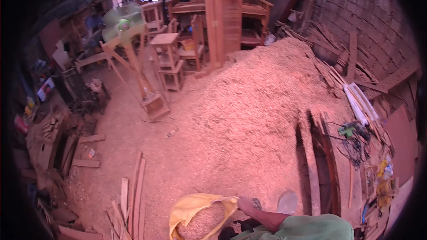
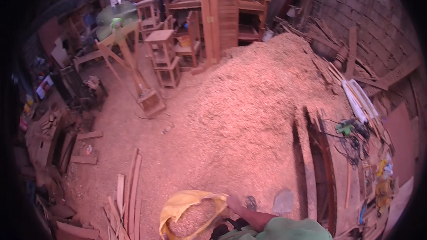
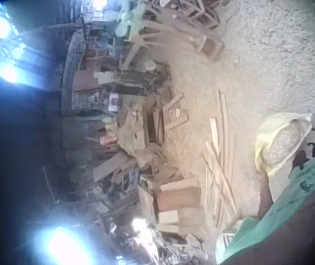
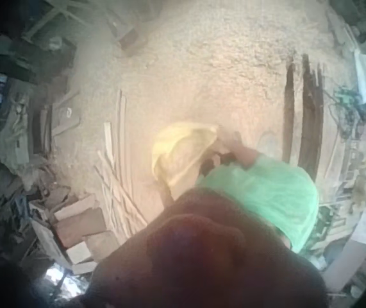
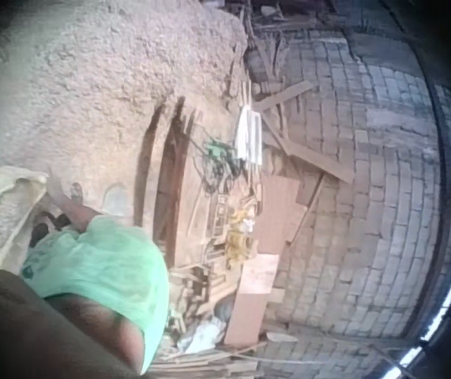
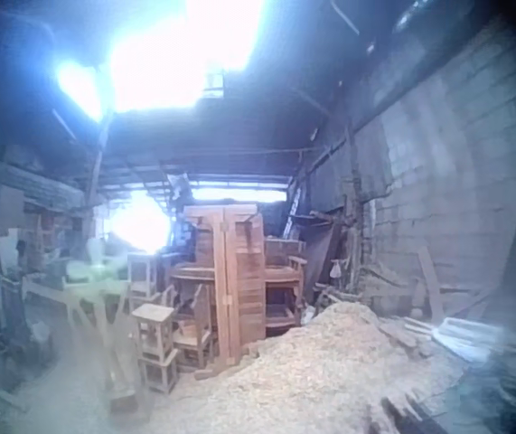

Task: Shoveling wood shavings into a sack and tying it shut in a workshop.

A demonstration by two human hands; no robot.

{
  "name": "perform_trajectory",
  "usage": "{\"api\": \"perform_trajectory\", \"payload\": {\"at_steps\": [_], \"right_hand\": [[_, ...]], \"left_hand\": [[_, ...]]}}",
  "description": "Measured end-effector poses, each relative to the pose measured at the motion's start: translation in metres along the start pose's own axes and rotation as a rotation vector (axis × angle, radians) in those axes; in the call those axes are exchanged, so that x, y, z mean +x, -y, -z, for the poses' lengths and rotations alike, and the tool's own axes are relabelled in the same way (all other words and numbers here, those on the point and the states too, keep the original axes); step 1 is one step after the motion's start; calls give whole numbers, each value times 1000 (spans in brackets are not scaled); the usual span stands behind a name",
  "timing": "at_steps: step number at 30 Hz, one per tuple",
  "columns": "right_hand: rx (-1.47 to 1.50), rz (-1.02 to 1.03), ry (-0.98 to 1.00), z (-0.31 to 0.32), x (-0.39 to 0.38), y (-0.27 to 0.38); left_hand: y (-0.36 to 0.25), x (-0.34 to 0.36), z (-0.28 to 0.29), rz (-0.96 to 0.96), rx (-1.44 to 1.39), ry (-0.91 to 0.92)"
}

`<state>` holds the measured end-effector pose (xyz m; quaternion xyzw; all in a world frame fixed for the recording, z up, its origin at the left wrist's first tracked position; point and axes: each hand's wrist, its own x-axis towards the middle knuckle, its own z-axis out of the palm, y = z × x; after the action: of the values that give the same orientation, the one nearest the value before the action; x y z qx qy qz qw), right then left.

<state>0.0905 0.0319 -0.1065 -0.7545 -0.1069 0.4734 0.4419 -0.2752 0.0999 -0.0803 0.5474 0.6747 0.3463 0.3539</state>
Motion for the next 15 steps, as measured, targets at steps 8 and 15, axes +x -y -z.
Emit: {"api": "perform_trajectory", "payload": {"at_steps": [8,15], "right_hand": [[-747,301,252,-72,-6,28],[-104,180,426,-49,-105,150]], "left_hand": [[16,23,81,75,-61,-167],[-30,18,181,129,-560,-318]]}}
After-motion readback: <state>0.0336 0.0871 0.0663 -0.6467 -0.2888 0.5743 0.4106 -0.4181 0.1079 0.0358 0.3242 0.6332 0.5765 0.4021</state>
